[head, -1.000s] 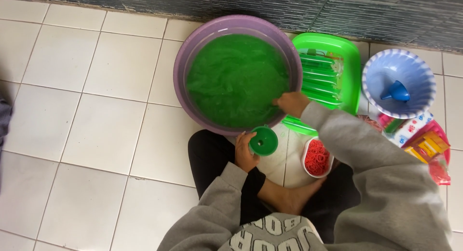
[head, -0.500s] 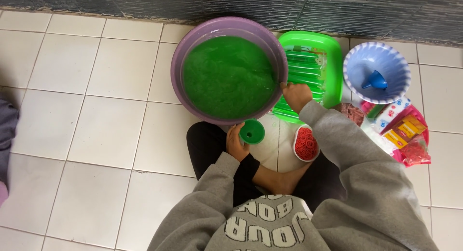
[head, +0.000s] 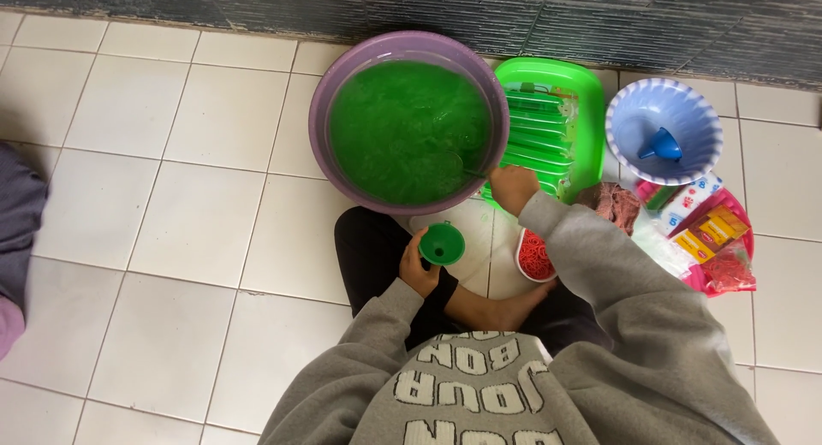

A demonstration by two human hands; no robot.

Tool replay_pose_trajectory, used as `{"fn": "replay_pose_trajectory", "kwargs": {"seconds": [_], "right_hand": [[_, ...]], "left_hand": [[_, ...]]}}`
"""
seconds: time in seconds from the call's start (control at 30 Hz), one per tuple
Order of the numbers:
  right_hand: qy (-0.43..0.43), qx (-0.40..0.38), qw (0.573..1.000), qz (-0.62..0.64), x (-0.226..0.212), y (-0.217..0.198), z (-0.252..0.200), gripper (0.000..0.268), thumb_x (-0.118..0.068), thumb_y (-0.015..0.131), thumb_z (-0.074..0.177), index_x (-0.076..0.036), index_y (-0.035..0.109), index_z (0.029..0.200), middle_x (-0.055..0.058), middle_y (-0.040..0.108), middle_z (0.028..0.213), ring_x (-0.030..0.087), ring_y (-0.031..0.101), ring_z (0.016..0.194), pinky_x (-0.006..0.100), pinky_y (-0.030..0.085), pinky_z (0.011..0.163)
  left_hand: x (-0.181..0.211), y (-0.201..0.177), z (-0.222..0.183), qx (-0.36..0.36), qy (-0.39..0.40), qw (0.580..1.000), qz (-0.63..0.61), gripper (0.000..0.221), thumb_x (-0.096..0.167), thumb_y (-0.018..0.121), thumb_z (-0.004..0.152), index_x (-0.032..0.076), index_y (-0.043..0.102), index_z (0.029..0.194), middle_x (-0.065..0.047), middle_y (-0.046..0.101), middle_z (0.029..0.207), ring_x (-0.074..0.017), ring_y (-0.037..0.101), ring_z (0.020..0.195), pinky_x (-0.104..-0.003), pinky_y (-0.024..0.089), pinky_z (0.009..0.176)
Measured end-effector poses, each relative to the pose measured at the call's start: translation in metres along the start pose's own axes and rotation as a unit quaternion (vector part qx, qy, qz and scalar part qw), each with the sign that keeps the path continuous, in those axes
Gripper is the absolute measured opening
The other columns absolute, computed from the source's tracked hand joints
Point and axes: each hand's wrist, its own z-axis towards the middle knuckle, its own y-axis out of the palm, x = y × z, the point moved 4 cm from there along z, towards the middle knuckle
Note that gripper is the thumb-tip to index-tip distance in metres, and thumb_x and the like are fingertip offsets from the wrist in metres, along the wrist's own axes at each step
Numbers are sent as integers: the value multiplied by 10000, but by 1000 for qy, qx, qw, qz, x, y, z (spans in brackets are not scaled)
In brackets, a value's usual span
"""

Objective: The person fills long plastic tubes with a green liquid from a large basin using a funnel and a ladle, then ties off the end of each tube with a rubber band.

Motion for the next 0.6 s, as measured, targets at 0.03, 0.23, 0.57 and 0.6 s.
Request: {"fn": "replay_pose_trajectory", "kwargs": {"seconds": [0.03, 0.23, 0.57, 0.6], "right_hand": [[-3, -1, 1000, 0, 2, -20, -1, 190, -113, 559, 901, -75, 734, 836, 169, 713, 719, 397, 742, 687, 544, 557, 533], [86, -130, 971, 179, 17, -94, -12, 327, -301, 526, 1026, -161, 760, 1206, 216, 769, 1093, 454, 724, 1039, 584, 571, 868], [65, -147, 963, 217, 29, -183, -36, 368, -306, 509, 1006, -114, 765, 1187, 265, 750, 1117, 517, 677, 1095, 631, 539, 912], [57, -143, 966, 208, 29, -193, -40, 360, -304, 518, 1002, -113, 770, 1174, 264, 754, 1103, 525, 678, 1086, 634, 540, 904]], "left_hand": [[3, 0, 2, 2, -2, 1000, 1, 677, -41, 706, 868, 15, 422, 1480, -194, 620, 1305, -370, 621, 1173, -519, 422, 1055], [14, 1, 17, 19, -35, 998, -47, 664, -50, 615, 941, 35, 363, 1550, -239, 606, 1322, -379, 599, 1216, -538, 409, 1093], [24, 17, 42, 120, -53, 991, 28, 766, 566, 540, 928, 201, 408, 1589, -174, 759, 1001, -296, 738, 819, -403, 586, 749], [17, 21, 44, 118, -47, 992, 27, 911, 725, 482, 849, 204, 405, 1592, -168, 774, 971, -276, 744, 762, -387, 583, 682]]}}
